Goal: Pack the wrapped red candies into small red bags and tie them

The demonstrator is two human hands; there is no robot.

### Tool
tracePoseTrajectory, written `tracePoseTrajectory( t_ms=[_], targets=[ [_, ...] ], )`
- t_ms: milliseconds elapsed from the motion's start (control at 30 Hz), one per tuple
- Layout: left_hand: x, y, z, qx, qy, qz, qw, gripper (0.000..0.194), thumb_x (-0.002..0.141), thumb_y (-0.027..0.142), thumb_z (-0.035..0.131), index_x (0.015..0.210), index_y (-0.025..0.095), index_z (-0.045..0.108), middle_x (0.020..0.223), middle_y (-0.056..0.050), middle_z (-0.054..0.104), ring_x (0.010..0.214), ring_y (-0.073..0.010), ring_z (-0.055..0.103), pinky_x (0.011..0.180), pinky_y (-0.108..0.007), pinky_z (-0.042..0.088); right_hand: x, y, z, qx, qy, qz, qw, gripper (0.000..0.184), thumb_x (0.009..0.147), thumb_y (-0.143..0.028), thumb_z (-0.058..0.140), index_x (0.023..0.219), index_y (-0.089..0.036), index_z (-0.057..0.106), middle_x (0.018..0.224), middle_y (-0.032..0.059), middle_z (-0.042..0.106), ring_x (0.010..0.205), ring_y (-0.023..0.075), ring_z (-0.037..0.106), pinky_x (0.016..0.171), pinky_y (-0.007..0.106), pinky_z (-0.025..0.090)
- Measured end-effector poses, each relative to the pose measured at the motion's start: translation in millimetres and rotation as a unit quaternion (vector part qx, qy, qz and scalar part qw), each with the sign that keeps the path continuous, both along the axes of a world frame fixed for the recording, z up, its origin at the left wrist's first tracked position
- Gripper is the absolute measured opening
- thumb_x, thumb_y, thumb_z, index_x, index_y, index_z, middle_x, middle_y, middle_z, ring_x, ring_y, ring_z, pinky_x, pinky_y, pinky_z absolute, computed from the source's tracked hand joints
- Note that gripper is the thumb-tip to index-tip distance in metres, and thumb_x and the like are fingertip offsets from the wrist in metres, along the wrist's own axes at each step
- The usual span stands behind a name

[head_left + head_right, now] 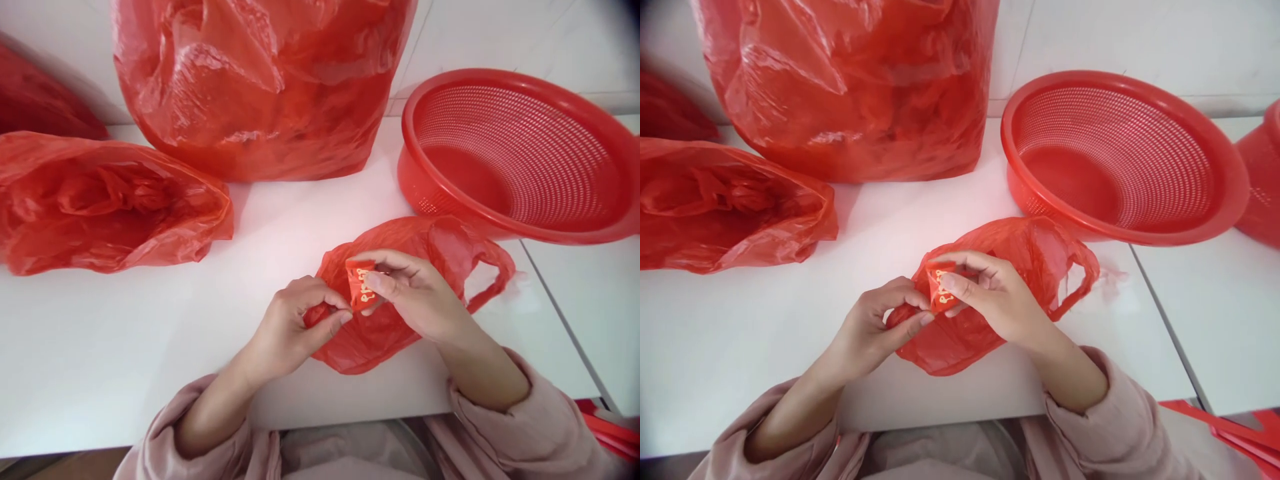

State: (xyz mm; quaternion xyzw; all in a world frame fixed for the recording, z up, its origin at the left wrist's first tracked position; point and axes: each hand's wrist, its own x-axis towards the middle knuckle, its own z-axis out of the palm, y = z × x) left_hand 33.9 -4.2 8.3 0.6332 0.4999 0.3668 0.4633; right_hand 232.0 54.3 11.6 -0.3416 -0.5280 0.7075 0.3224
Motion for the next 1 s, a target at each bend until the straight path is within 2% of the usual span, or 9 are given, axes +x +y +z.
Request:
tracePoseTrajectory(
  t_ms=[133,233,300,367,433,533,667,833,1000],
  targets=[
    [-5.4,1.3,1.9,-0.042,-0.022,0.017,0.999,0.016,0.093,0.031,0.057,0.089,0.02,0.068,0.086,-0.002,0.067,0.079,-0.0137,0.058,0.075,-0.027,0.043,3.9,1.1,11.6,-0.03,-0.029,0.07,0.997,0.031,0.087,-0.029,0.068,0.116,-0.018,0.065,0.086,0.0017,0.066,0.069,0.0093,0.066,0.057,0.02,0.059],
    [-7.0,2.3,3.2,-0.062,-0.052,0.008,0.997,0.026,0.095,0.039,0.052,0.088,0.019,0.067,0.083,-0.002,0.064,0.076,-0.0144,0.056,0.07,-0.028,0.042,5.0,2.2,17.1,-0.052,-0.035,0.092,0.994,0.024,0.083,-0.027,0.072,0.102,-0.016,0.063,0.081,0.0005,0.066,0.066,0.0086,0.065,0.055,0.018,0.056],
    [-5.6,2.3,3.5,-0.064,-0.058,-0.005,0.996,0.027,0.094,0.039,0.054,0.081,0.019,0.066,0.076,-0.001,0.061,0.07,-0.0132,0.052,0.066,-0.027,0.041,4.2,2.6,18.1,-0.06,-0.034,0.108,0.992,0.019,0.083,-0.026,0.073,0.093,-0.014,0.062,0.076,-0.0006,0.065,0.061,0.0075,0.063,0.053,0.017,0.055],
    [-3.4,1.8,3.4,-0.072,-0.065,-0.018,0.995,0.026,0.092,0.037,0.058,0.073,0.019,0.062,0.07,0.001,0.057,0.066,-0.0118,0.048,0.064,-0.026,0.039,2.8,2.7,17.2,-0.055,-0.034,0.118,0.991,0.017,0.084,-0.025,0.072,0.092,-0.014,0.062,0.072,-0.0014,0.064,0.058,0.0068,0.061,0.051,0.016,0.053],
    [-2.2,1.3,2.8,-0.085,-0.076,-0.008,0.993,0.027,0.091,0.035,0.06,0.07,0.019,0.06,0.068,0.002,0.055,0.064,-0.011,0.046,0.062,-0.025,0.037,2.0,2.9,15.0,-0.042,-0.032,0.104,0.993,0.017,0.087,-0.028,0.068,0.096,-0.015,0.063,0.073,-0.001,0.064,0.059,0.0073,0.062,0.051,0.017,0.053],
    [-2.8,1.3,1.3,-0.105,-0.109,0.052,0.987,0.028,0.091,0.038,0.06,0.071,0.019,0.06,0.068,0.002,0.054,0.062,-0.0105,0.044,0.06,-0.025,0.035,2.9,3.1,11.8,-0.023,-0.026,0.071,0.997,0.024,0.093,-0.039,0.059,0.094,-0.015,0.062,0.072,-0.0002,0.064,0.055,0.0076,0.061,0.049,0.018,0.052],
    [-4.4,2.5,-1.1,-0.097,-0.139,0.106,0.98,0.027,0.09,0.039,0.061,0.072,0.019,0.062,0.067,0.002,0.053,0.063,-0.0108,0.044,0.061,-0.025,0.035,4.7,1.6,12.4,-0.019,-0.056,0.096,0.994,0.03,0.093,-0.042,0.058,0.082,-0.015,0.06,0.071,0.0005,0.065,0.052,0.0062,0.059,0.05,0.017,0.049],
    [-4.1,2.7,0.1,-0.098,-0.127,0.091,0.983,0.026,0.089,0.038,0.063,0.072,0.019,0.065,0.068,0.002,0.056,0.063,-0.0104,0.045,0.06,-0.025,0.035,3.9,-0.3,12.3,-0.019,-0.041,0.08,0.996,0.025,0.092,-0.035,0.061,0.076,-0.016,0.059,0.064,-0.0023,0.06,0.053,0.0059,0.056,0.05,0.017,0.047],
    [-4.3,2.3,4.0,-0.087,-0.109,0.061,0.988,0.026,0.089,0.036,0.064,0.069,0.02,0.067,0.071,0.001,0.062,0.063,-0.011,0.048,0.063,-0.026,0.037,4.0,0.6,5.7,-0.025,-0.002,0.056,0.998,0.025,0.093,-0.036,0.06,0.077,-0.016,0.058,0.065,-0.0023,0.057,0.053,0.0066,0.054,0.047,0.018,0.045]
  ],
)
